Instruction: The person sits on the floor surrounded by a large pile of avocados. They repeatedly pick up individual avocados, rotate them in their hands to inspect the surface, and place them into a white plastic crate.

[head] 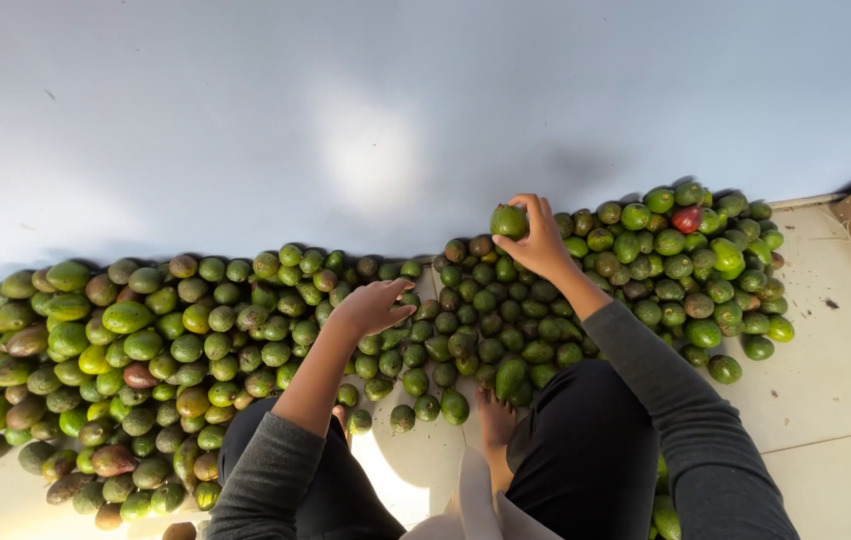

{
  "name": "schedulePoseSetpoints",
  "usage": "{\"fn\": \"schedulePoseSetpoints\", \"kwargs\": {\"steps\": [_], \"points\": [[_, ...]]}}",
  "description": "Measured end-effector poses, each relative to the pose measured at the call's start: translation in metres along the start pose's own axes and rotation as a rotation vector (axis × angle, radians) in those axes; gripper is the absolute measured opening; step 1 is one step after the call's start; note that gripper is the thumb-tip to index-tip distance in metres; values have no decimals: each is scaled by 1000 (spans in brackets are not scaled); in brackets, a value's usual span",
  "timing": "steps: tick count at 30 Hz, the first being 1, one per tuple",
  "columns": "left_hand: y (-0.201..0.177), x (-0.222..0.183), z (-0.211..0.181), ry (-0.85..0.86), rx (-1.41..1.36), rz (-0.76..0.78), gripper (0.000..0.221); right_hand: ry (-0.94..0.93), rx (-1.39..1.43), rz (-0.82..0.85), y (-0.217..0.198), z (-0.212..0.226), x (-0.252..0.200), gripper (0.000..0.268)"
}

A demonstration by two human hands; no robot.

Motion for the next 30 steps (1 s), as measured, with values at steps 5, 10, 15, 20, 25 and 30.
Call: {"fn": "schedulePoseSetpoints", "kwargs": {"steps": [5,10,15,20,25,30], "points": [[-21,-13,-19,238,-39,-310,50,-15,223,66,34,45,-32,63],[-53,-52,-59,459,-237,-505,61,5,489,178,87,58,-56,61],[-45,-65,-61,545,-260,-598,79,47,769,264,117,60,-76,61],[-36,-65,-61,500,-370,-561,84,29,776,317,125,43,-72,59],[-36,-66,-60,464,-471,-568,81,-24,799,374,116,66,-71,59],[-62,-78,-58,490,-619,-674,79,-433,390,261,77,136,-66,67]]}}
Point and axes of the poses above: each hand's wrist, its own x-axis towards the middle knuckle, its own y-axis out of the palm, z = x × y, the point moved 8 cm from there along x, towards the middle knuckle
